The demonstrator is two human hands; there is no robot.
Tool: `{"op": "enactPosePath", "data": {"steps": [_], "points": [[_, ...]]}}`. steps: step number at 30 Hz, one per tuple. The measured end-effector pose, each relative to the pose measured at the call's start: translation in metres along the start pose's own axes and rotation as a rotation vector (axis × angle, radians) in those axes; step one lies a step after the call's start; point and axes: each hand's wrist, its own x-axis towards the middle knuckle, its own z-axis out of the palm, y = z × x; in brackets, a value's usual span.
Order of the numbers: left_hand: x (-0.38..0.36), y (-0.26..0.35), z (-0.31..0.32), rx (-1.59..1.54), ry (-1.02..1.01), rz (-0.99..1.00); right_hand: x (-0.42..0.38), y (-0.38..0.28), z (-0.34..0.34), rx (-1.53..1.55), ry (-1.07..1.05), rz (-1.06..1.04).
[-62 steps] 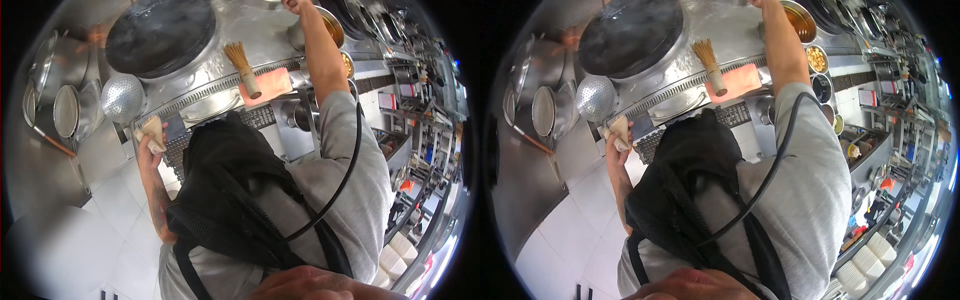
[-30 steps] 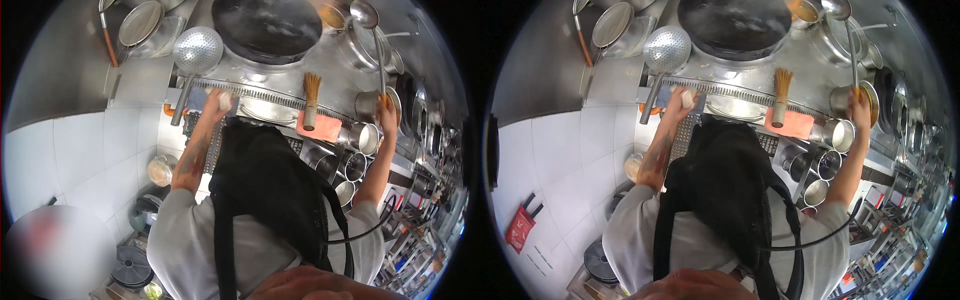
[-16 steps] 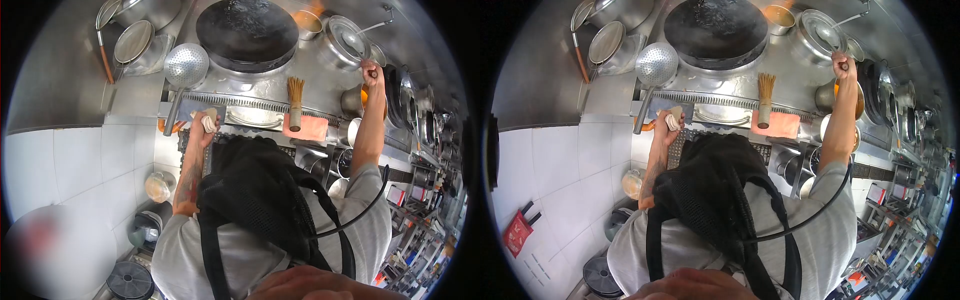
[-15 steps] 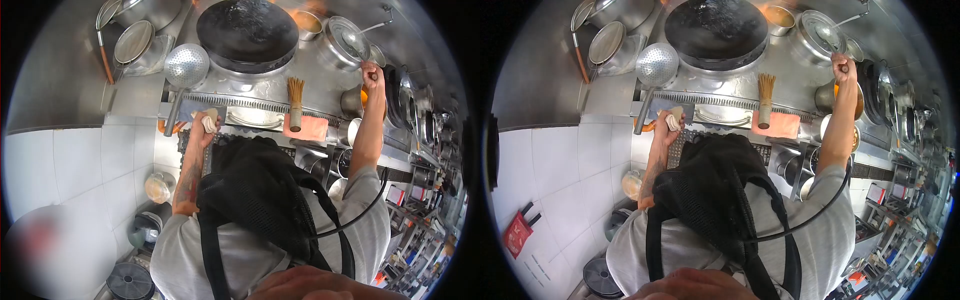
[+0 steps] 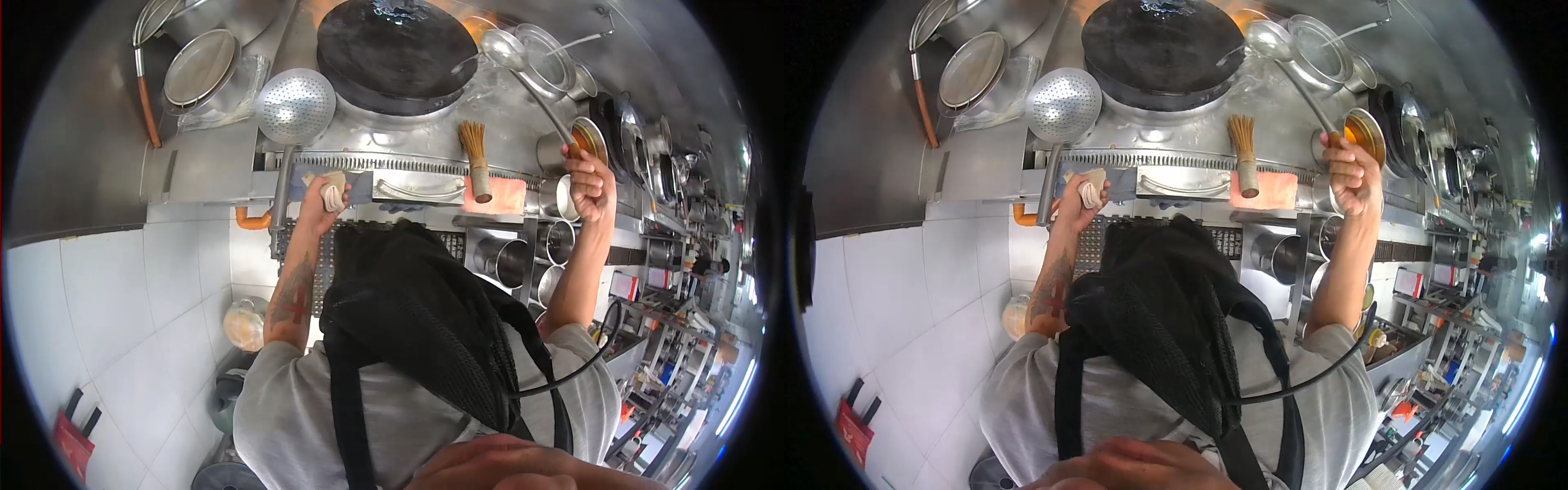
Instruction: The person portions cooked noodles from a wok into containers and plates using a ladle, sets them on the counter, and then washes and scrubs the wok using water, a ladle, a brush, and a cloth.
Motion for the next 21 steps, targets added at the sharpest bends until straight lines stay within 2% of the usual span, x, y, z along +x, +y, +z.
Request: {"op": "enactPosePath", "data": {"steps": [3, 4, 7, 8, 11, 12, 14, 16, 18, 20, 21], "points": [[0.003, 0.000, -0.003, 0.021, -0.029, -0.025, -0.013, 0.029, 0.000, -0.226, 0.071, 0.029], [0.005, 0.000, -0.003, 0.031, -0.050, -0.035, -0.016, 0.036, -0.001, -0.215, 0.070, 0.017], [0.008, -0.002, 0.001, 0.040, -0.093, -0.048, -0.024, 0.061, 0.010, -0.803, 0.366, 0.003], [0.004, -0.002, 0.005, 0.039, -0.088, -0.049, -0.025, 0.070, 0.014, -0.801, 0.365, 0.009], [-0.005, -0.006, 0.009, 0.064, -0.096, -0.012, -0.029, 0.089, 0.015, -1.219, 0.485, 0.016], [-0.005, -0.009, 0.006, 0.044, -0.092, -0.024, -0.029, 0.090, 0.014, -1.211, 0.482, 0.024], [-0.006, -0.015, 0.004, 0.033, -0.083, -0.038, -0.031, 0.088, 0.011, -1.589, 0.410, 0.028], [-0.007, -0.023, 0.004, 0.005, 0.015, -0.049, -0.031, 0.078, 0.012, -1.632, 0.391, 0.029], [-0.009, -0.028, 0.002, 0.014, -0.007, -0.048, -0.029, 0.069, 0.019, -2.193, 0.228, -0.254], [-0.010, -0.032, 0.004, 0.020, -0.028, -0.045, -0.031, 0.065, 0.042, -2.192, 0.270, -0.272], [-0.010, -0.033, 0.007, -0.007, -0.038, -0.036, -0.029, 0.060, 0.049, -2.264, 0.207, -0.231]]}}
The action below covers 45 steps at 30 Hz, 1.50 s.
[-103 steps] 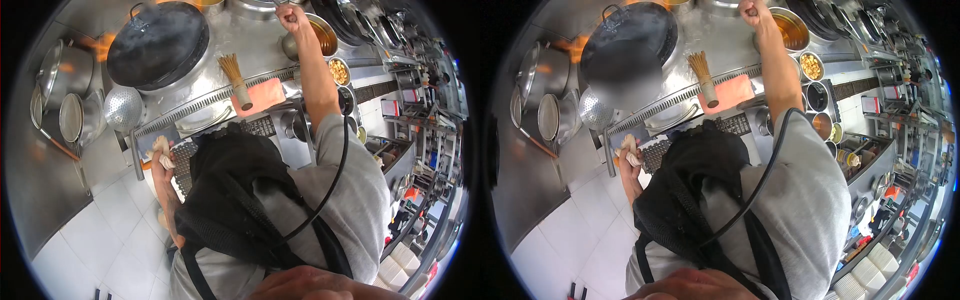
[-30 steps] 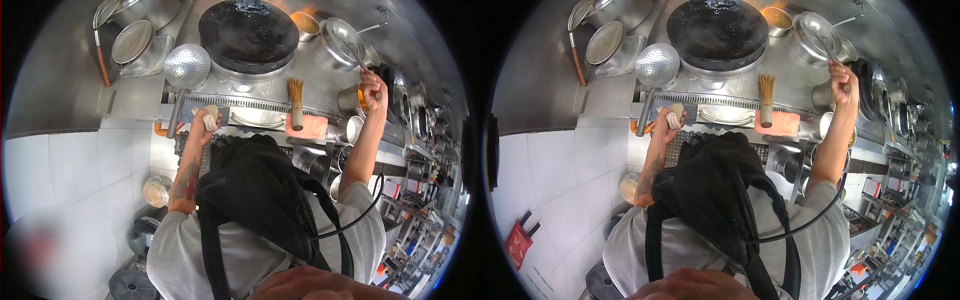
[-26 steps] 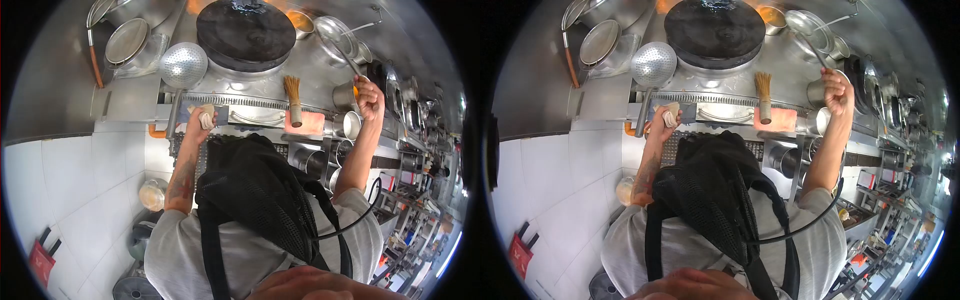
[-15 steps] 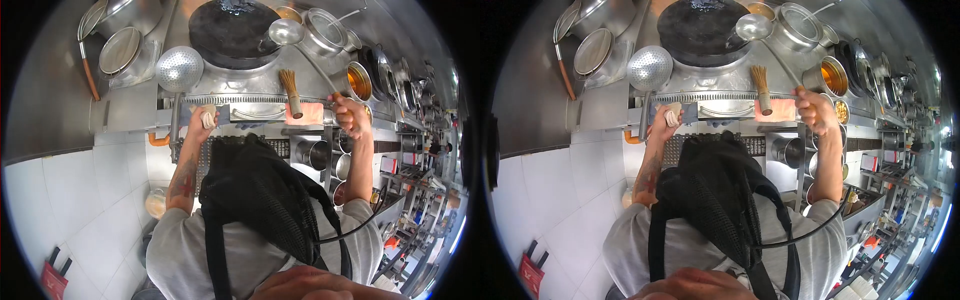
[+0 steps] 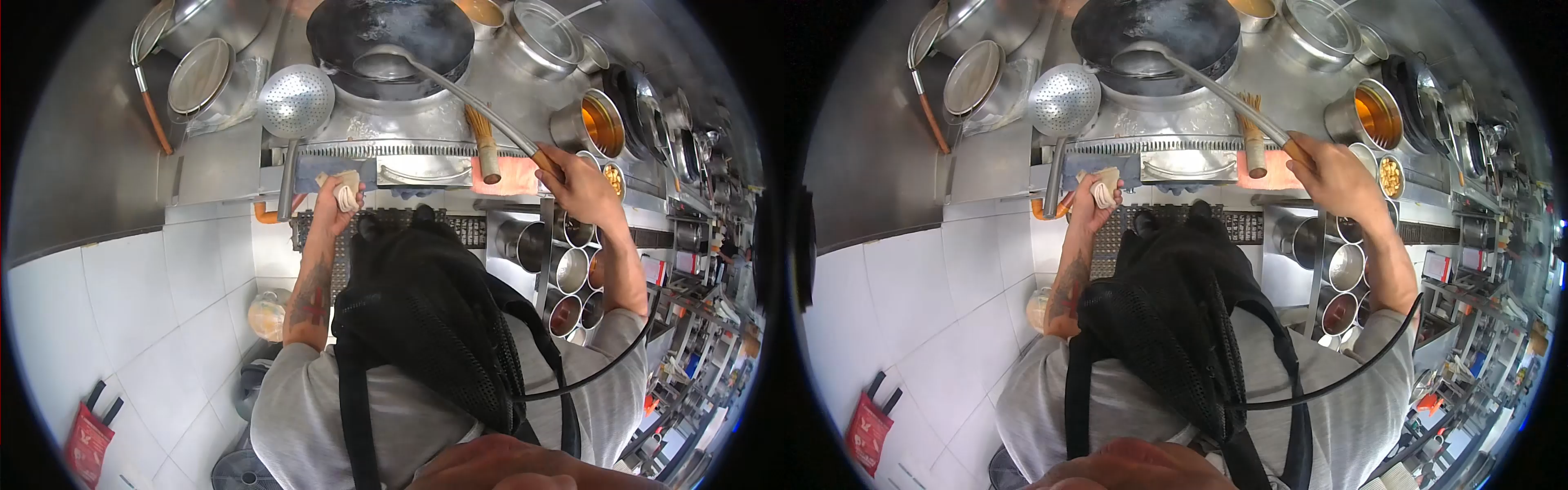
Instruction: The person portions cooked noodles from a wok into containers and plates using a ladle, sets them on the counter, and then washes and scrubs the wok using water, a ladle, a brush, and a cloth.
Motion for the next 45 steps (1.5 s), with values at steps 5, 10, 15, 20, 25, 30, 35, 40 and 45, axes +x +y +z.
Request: {"op": "enactPosePath", "data": {"steps": [5, 10, 15, 20, 25, 30, 35, 40, 45], "points": [[0.013, -0.002, 0.033, 0.037, -0.005, 0.037, 0.078, 0.028, 0.044, -0.177, -0.027, -0.157], [0.027, 0.007, 0.065, 0.062, -0.061, 0.063, 0.142, 0.060, 0.078, -0.120, 0.215, -0.178], [0.027, -0.003, 0.062, 0.046, 0.051, 0.060, 0.204, 0.104, 0.036, -0.348, 0.286, -0.039], [0.039, -0.014, 0.051, 0.034, -0.011, 0.009, 0.238, 0.123, 0.002, -0.454, 0.379, 0.003], [0.045, -0.015, 0.039, -0.016, -0.013, -0.039, 0.213, 0.127, -0.017, -0.491, 0.294, -0.036], [0.052, 0.004, 0.055, 0.091, -0.071, -0.035, 0.217, 0.101, -0.008, -0.640, 0.332, 0.020], [0.132, 0.033, 0.090, 0.085, -0.218, -0.021, 0.139, 0.083, -0.033, -0.560, 0.294, -0.026], [0.182, 0.067, 0.175, -0.058, 0.134, -0.102, 0.078, 0.094, 0.123, 0.250, 0.527, 0.025], [0.220, 0.049, 0.150, 0.152, 0.192, 0.029, 0.062, 0.044, 0.295, 1.238, 0.147, 0.440]]}}
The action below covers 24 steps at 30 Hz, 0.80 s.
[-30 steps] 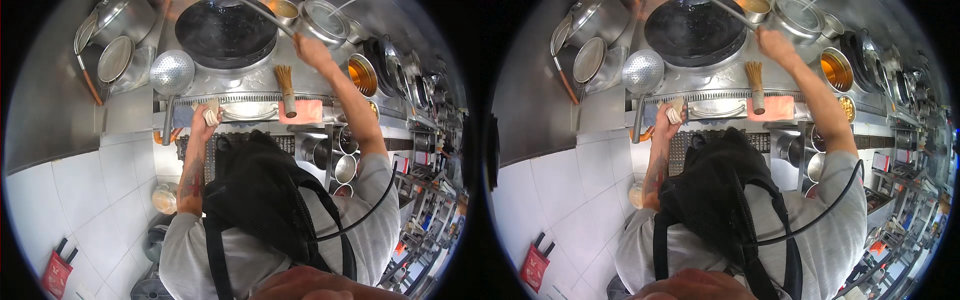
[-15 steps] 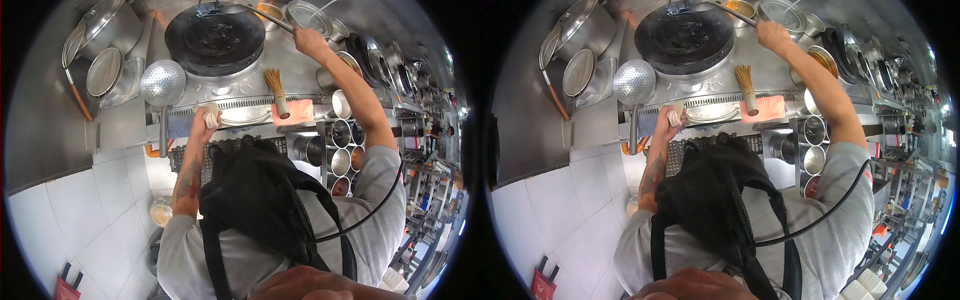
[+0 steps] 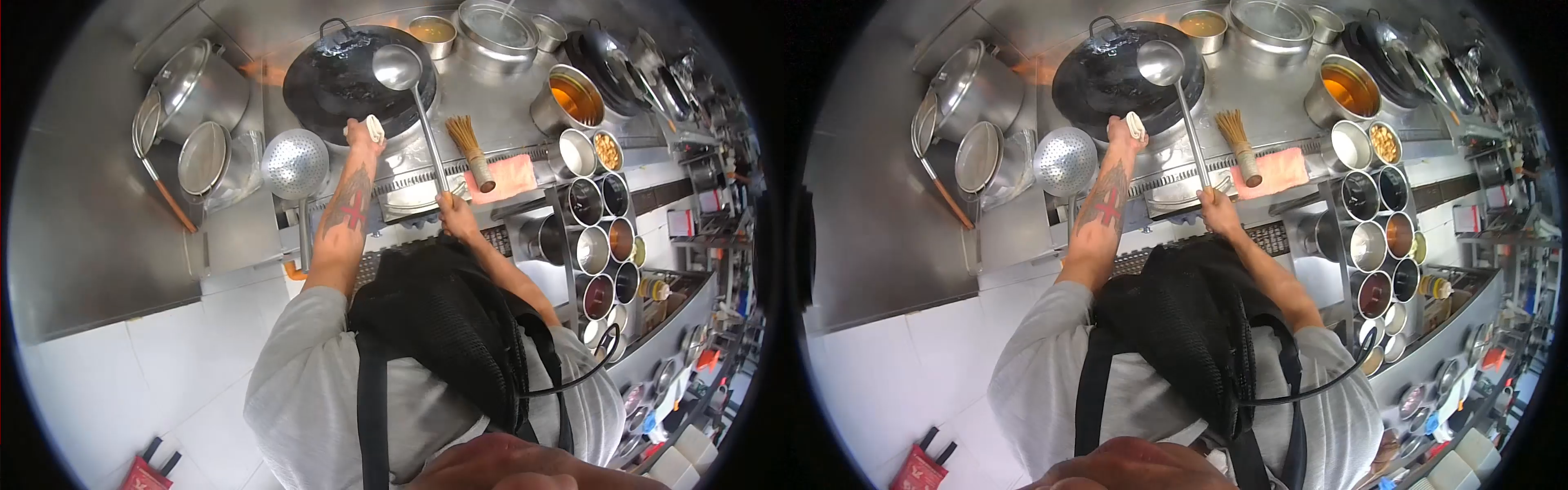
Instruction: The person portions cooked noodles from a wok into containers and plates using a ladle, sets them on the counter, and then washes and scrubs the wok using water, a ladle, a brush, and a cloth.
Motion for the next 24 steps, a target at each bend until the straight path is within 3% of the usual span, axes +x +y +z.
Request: {"op": "enactPosePath", "data": {"steps": [2, 4, 6, 7, 8, 9, 10, 12, 14, 15, 17, 18, 19, 20, 24], "points": [[-0.018, 0.011, 0.012, -0.073, 0.154, -0.087, -0.016, -0.011, -0.008, 0.122, -0.034, 0.007], [-0.017, 0.013, 0.013, -0.107, 0.135, -0.099, -0.043, -0.032, -0.020, 0.241, -0.049, 0.000], [0.038, 0.004, 0.000, -0.092, 0.033, -0.013, -0.063, -0.044, -0.036, 0.257, 0.014, 0.001], [0.063, 0.001, -0.018, -0.040, -0.210, -0.017, -0.066, -0.039, -0.044, 0.251, 0.041, -0.044], [0.035, -0.003, 0.001, -0.068, 0.056, 0.037, -0.069, -0.036, -0.051, 0.246, 0.071, -0.095], [-0.012, 0.000, 0.012, -0.052, 0.095, 0.105, -0.077, -0.036, -0.059, 0.246, 0.077, -0.102], [-0.045, 0.001, 0.016, -0.043, 0.130, 0.179, -0.083, -0.041, -0.066, 0.192, 0.148, -0.113], [-0.044, 0.015, -0.021, 0.045, 0.025, 0.119, -0.089, -0.036, -0.084, 0.078, 0.277, -0.136], [-0.028, 0.036, -0.057, 0.101, 0.025, 0.108, -0.095, -0.034, -0.100, 0.060, 0.275, -0.120], [-0.037, 0.046, -0.065, 0.196, -0.033, 0.217, -0.089, -0.040, -0.108, 0.065, 0.277, -0.138], [-0.045, 0.086, -0.079, 0.320, -0.114, 0.089, -0.095, -0.036, -0.117, -0.168, 0.331, -0.235], [-0.039, 0.109, -0.090, 0.419, -0.146, 0.077, -0.104, -0.052, -0.116, -0.154, 0.326, -0.156], [-0.060, 0.124, -0.085, 0.526, -0.151, 0.179, -0.089, -0.040, -0.127, -0.364, 0.397, -0.245], [-0.063, 0.144, -0.092, 0.596, -0.169, 0.126, -0.081, -0.034, -0.130, -0.572, 0.464, -0.324], [-0.080, 0.201, -0.107, 0.981, -0.027, 0.389, -0.069, -0.069, -0.122, -0.595, 0.333, -0.378]]}}
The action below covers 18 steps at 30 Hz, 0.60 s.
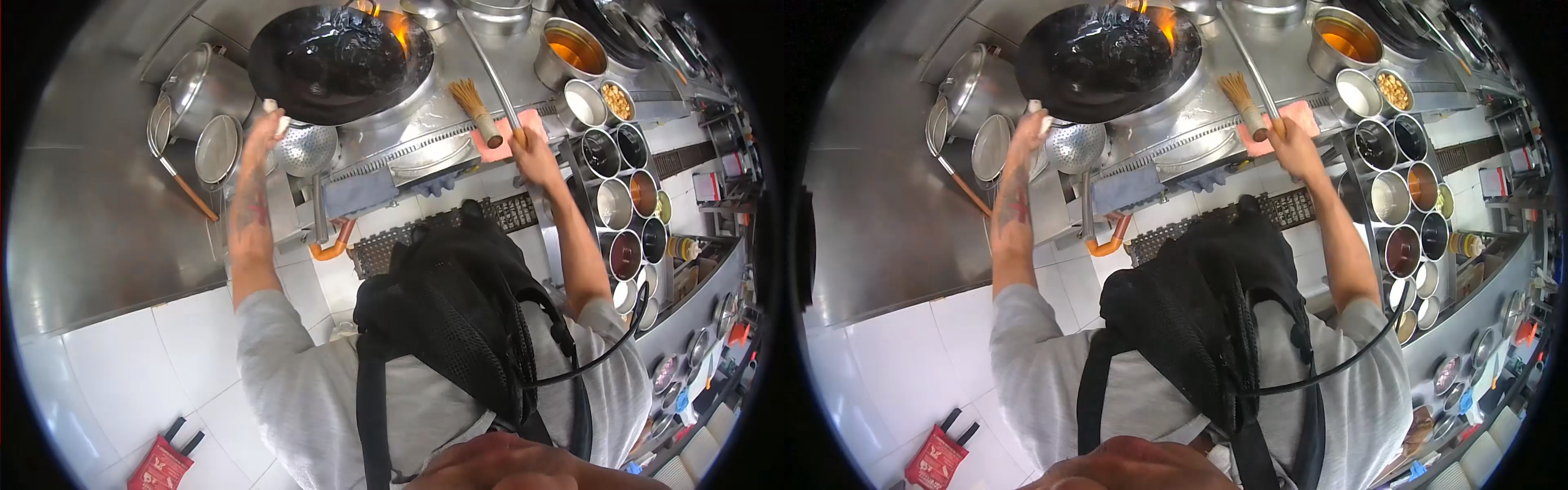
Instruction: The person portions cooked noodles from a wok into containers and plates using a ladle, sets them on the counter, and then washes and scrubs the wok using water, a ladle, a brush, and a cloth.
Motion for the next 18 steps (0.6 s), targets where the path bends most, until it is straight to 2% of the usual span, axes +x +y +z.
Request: {"op": "enactPosePath", "data": {"steps": [1, 2, 3, 5, 6, 7, 8, 10, 11, 12, 13, 14, 16, 18], "points": [[0.001, 0.009, -0.015, 0.097, 0.012, 0.045, 0.008, -0.019, -0.009, -0.002, -0.032, -0.132], [-0.001, 0.019, -0.028, 0.193, 0.020, 0.085, 0.031, -0.011, -0.011, -0.023, -0.180, -0.037], [0.002, 0.027, -0.039, 0.286, 0.059, 0.115, 0.029, -0.048, -0.020, -0.056, -0.169, 0.015], [0.006, 0.043, -0.047, 0.366, 0.091, 0.154, 0.038, -0.064, -0.005, -0.124, -0.195, 0.026], [0.003, 0.045, -0.049, 0.552, 0.119, 0.433, 0.042, -0.067, -0.001, -0.189, -0.225, 0.032], [-0.002, 0.046, -0.050, 0.730, 0.151, 0.712, 0.040, -0.055, 0.016, -0.246, -0.175, -0.160], [-0.013, 0.046, -0.047, 0.713, 0.144, 0.709, 0.039, -0.043, 0.034, -0.301, -0.126, -0.355], [-0.056, 0.051, -0.026, 0.927, 0.256, 0.870, 0.008, -0.062, 0.054, -0.049, -0.339, 0.165], [-0.082, 0.061, -0.015, 0.893, 0.170, 0.707, -0.008, -0.047, 0.070, -0.076, -0.202, -0.050], [-0.094, 0.063, -0.007, 0.883, 0.164, 0.700, -0.022, -0.027, 0.089, -0.098, -0.069, -0.264], [-0.104, 0.063, -0.002, 0.885, 0.197, 0.775, -0.028, -0.034, 0.094, -0.171, -0.004, -0.371], [-0.107, 0.060, 0.001, 0.892, 0.227, 0.850, -0.025, -0.039, 0.097, -0.169, -0.013, -0.360], [-0.067, 0.050, -0.022, 0.922, 0.239, 0.804, -0.007, -0.053, 0.093, 0.126, -0.324, 0.136], [-0.042, 0.059, -0.024, 0.954, 0.287, 0.765, 0.038, -0.054, 0.079, 0.517, -0.488, 0.333]]}}
